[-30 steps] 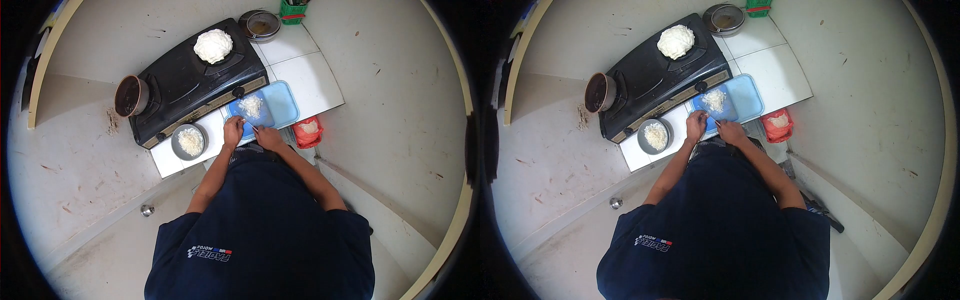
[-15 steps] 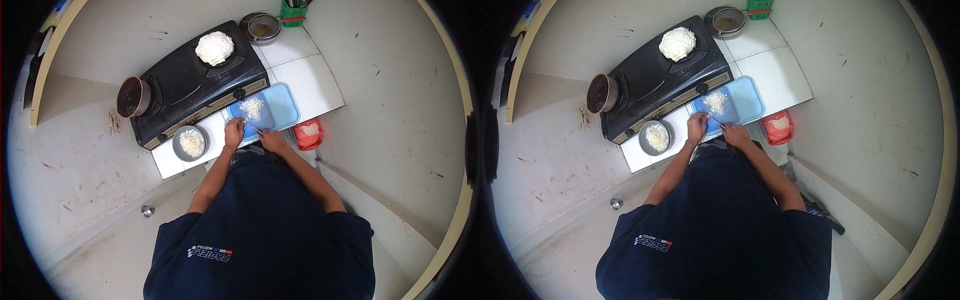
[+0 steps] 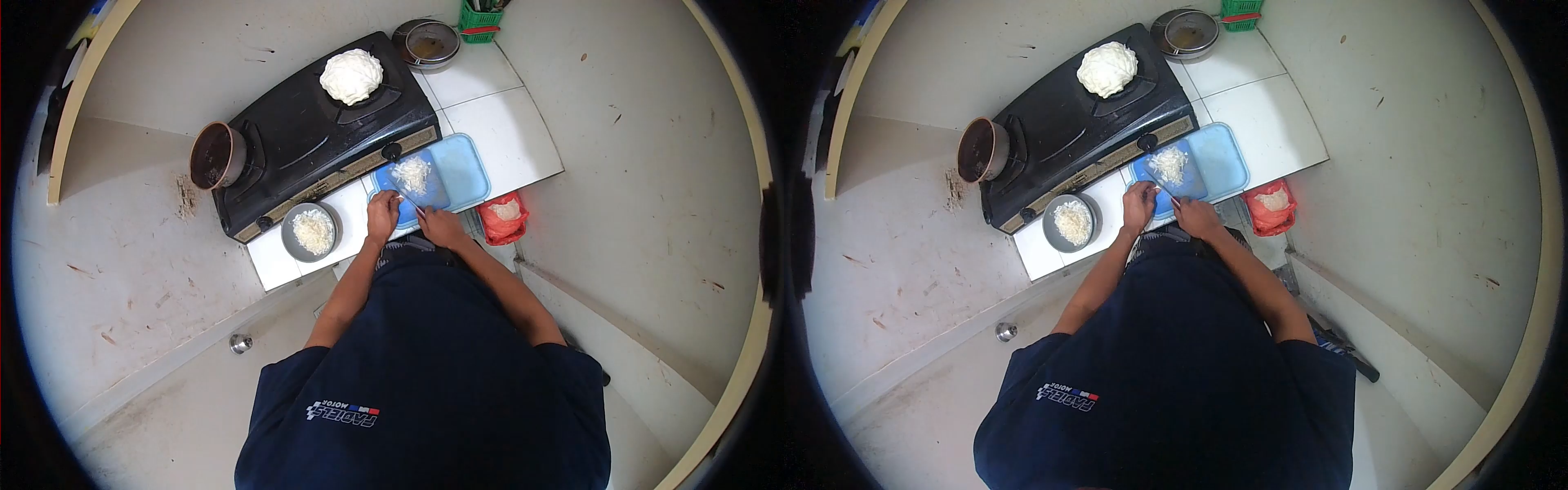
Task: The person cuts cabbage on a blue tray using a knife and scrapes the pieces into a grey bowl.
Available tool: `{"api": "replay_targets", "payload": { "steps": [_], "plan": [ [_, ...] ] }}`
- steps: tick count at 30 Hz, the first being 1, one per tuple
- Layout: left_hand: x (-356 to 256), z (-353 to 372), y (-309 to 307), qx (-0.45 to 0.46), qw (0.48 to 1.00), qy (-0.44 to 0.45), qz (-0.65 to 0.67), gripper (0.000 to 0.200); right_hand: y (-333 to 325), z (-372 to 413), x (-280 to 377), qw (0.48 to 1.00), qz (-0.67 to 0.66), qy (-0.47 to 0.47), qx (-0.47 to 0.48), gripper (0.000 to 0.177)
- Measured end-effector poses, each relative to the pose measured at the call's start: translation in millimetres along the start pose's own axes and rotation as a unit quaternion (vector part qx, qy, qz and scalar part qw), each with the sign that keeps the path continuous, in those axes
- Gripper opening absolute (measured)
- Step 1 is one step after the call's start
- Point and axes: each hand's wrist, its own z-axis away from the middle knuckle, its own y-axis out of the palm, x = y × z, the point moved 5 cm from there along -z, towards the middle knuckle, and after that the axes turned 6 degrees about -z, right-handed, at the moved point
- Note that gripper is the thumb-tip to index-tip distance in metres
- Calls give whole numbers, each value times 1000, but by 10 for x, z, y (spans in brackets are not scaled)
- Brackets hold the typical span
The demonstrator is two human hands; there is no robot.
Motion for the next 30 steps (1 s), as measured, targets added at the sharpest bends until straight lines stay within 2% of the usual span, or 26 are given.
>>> {"api": "replay_targets", "payload": {
  "steps": [6,8,13,20,26,30],
  "plan": [
    [-17,-12,0,3,1000,4,-6,8,32,-13,31,1000,12,7,16,40],
    [-17,-7,-10,-2,1000,6,5,6,24,-16,59,1000,2,-17,-10,39],
    [8,-12,16,7,1000,-16,20,7,123,-132,19,1000,-12,-9,-17,42],
    [-43,-13,-24,10,1000,-2,2,8,160,0,-62,999,27,-17,-25,41],
    [44,-7,7,14,1000,6,9,12,223,-113,-58,998,9,-18,-54,42],
    [-3,10,-25,26,1000,8,10,14,142,10,-140,999,23,-12,-21,43]
  ]
}}
